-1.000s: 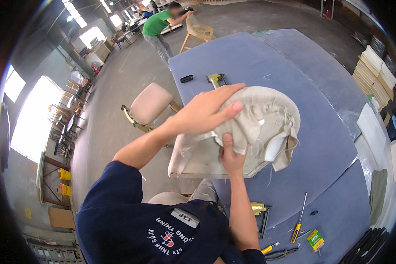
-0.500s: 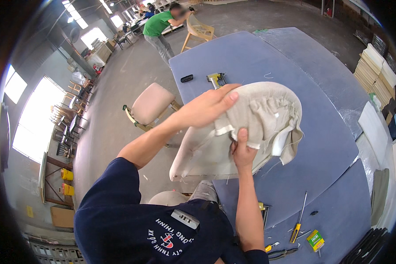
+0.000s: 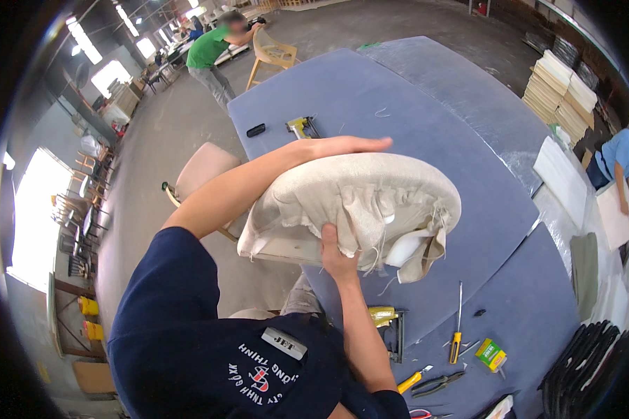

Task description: The person staples a white fabric cover onto a curved chair seat using a yellow pneumatic staple gun. They repeatedly pull the fabric taut, staple along the edges, and rotate the seat to work around the perimeter. The finished seat is then placed onto a chair frame.

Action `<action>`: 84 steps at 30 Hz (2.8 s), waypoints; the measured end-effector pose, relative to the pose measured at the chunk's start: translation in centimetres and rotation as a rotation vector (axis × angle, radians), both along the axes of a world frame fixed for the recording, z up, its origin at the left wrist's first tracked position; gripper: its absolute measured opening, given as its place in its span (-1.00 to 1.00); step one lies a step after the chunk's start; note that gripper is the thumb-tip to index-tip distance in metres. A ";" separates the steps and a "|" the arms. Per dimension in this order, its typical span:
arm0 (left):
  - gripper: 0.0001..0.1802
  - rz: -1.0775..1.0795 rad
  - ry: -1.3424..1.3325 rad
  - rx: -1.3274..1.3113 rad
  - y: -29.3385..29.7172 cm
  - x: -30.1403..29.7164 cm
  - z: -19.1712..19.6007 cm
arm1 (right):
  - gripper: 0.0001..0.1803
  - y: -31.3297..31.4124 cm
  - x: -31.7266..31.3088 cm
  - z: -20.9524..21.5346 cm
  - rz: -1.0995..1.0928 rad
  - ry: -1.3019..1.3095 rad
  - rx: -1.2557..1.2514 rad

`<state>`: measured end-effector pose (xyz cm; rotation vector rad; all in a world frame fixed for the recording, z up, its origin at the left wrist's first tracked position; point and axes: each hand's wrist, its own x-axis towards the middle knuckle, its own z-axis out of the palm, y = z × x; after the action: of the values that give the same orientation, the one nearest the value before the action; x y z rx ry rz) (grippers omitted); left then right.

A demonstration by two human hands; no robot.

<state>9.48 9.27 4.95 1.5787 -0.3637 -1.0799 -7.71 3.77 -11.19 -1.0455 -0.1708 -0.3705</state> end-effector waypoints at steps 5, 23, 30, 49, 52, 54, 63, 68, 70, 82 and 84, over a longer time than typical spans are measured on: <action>-0.17 0.036 -0.888 0.240 3.6 -6.4 3.2 | -0.53 -1.1 1.5 0.2 -0.024 0.083 0.119; -0.09 0.114 -1.059 0.418 3.0 -9.5 3.9 | -0.62 -3.9 2.1 0.2 -0.002 0.107 0.012; -0.09 0.232 -1.044 0.465 4.9 -10.3 3.5 | -0.73 -10.3 -8.6 -9.6 -0.070 0.444 -0.932; -0.21 0.122 -1.198 0.340 2.4 -13.1 3.3 | -0.48 -12.1 -19.9 1.4 -0.363 0.509 -0.409; -0.22 0.119 -1.235 0.290 2.2 -13.0 2.6 | -0.71 -11.3 -18.8 5.4 -0.581 0.212 -0.786; -0.22 0.098 -1.234 0.302 2.0 -13.5 3.0 | -0.72 -10.7 -16.5 7.6 -0.648 0.050 -0.873; -0.19 0.115 -1.237 0.348 1.9 -15.6 3.3 | -0.75 -10.2 -11.5 10.3 -0.619 -0.180 -0.972; -0.21 0.144 -1.257 0.294 2.3 -15.4 3.1 | -0.73 -9.9 -11.5 11.6 -0.397 0.031 -0.703; -0.20 0.126 -1.271 0.305 2.7 -15.5 2.9 | -0.74 -9.8 -11.8 10.6 -0.463 -0.057 -0.715; -0.18 0.074 -1.278 0.309 2.7 -15.5 3.0 | -0.74 -9.0 -12.1 10.1 -0.581 -0.134 -0.923; -0.17 -0.004 -1.246 0.142 3.4 -14.8 2.4 | -0.73 -9.0 -12.3 9.2 -0.523 -0.048 -0.801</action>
<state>-5.32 12.70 7.37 2.2274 -1.1139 0.0210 -20.02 -5.23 -2.01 -1.8807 -0.0825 -0.8393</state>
